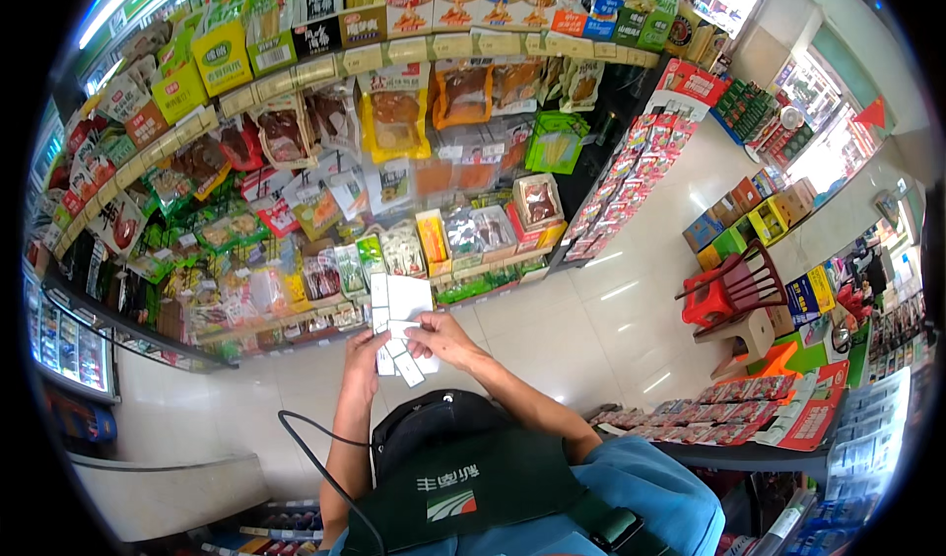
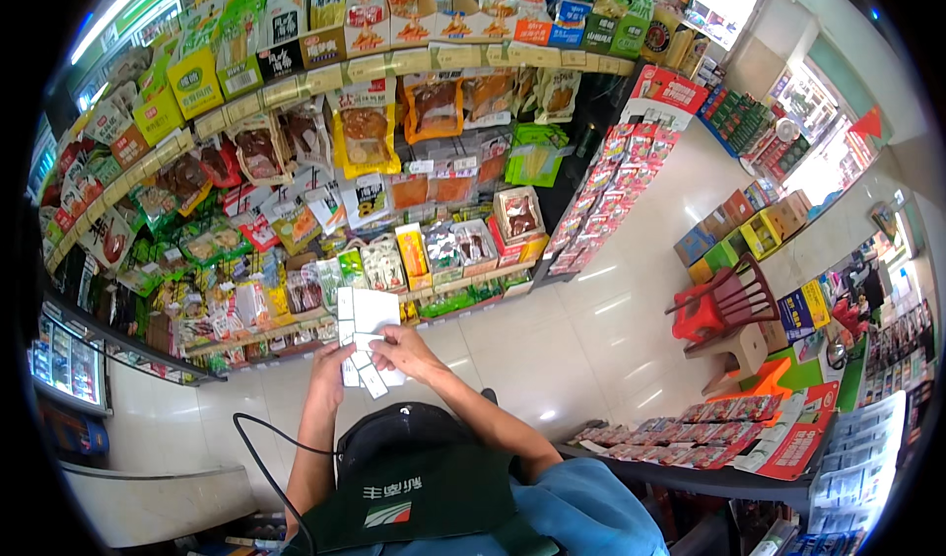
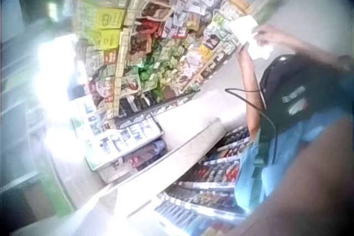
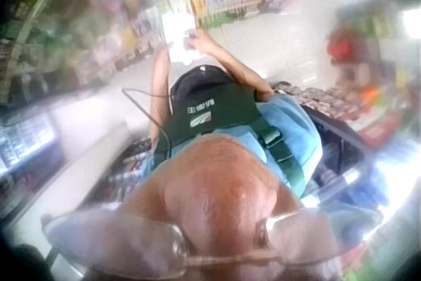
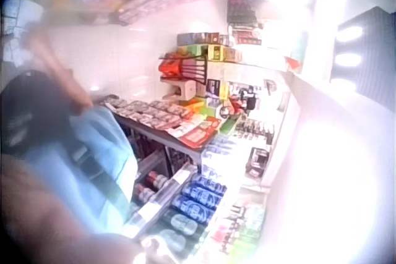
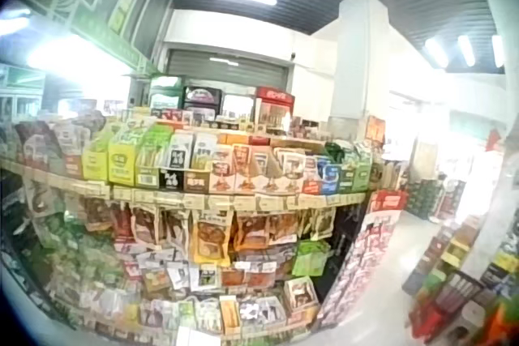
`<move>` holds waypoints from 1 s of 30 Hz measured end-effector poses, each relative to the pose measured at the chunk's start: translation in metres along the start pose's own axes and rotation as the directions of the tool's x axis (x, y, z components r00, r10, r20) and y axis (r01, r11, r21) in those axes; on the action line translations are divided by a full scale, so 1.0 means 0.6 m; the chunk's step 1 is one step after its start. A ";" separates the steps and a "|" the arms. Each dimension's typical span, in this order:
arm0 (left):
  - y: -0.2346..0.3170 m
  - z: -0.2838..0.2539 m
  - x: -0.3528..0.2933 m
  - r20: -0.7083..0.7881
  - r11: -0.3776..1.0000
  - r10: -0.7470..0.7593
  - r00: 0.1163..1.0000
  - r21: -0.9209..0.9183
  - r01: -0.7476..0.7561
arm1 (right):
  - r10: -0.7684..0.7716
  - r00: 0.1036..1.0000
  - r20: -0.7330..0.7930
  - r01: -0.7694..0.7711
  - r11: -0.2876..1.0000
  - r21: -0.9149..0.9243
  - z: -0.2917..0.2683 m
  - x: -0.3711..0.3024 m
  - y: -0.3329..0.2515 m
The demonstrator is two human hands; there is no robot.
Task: The person walks through a convenience store aisle holding a sheet of price tags. They tear off individual tags and apply them to various snack packages on the shelves. The person also retrieves a roll of tape from the counter and uses it to secure a tag to a cardboard box.
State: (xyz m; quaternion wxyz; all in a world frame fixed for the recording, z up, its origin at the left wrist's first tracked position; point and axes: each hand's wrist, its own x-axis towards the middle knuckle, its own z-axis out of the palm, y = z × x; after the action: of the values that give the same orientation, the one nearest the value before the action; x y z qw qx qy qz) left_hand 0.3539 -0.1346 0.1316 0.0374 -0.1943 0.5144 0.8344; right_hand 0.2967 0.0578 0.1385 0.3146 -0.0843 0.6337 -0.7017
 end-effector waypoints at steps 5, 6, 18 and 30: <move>-0.003 0.004 0.005 0.016 1.000 -0.008 1.000 -0.007 0.009 | 0.011 1.000 -0.026 -0.011 1.000 0.007 -0.003 -0.009 -0.005; -0.002 0.007 0.004 0.029 1.000 -0.012 1.000 -0.009 0.012 | -0.003 1.000 -0.023 0.003 1.000 0.002 -0.005 -0.010 -0.003; 0.005 0.012 0.007 -0.048 0.996 0.043 0.998 -0.076 -0.046 | -0.063 0.993 -0.097 0.065 0.998 0.014 -0.037 -0.025 -0.045; 0.004 0.006 -0.009 -0.083 0.996 0.018 0.996 -0.087 -0.026 | -0.528 0.848 0.047 0.477 0.799 0.366 -0.014 -0.112 -0.261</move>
State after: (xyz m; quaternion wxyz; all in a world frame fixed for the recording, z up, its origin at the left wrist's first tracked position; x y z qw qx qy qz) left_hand 0.3569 -0.1316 0.1368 -0.0015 -0.2241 0.4803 0.8480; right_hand 0.2930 0.1016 0.3031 0.1720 -0.2450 0.4326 -0.8504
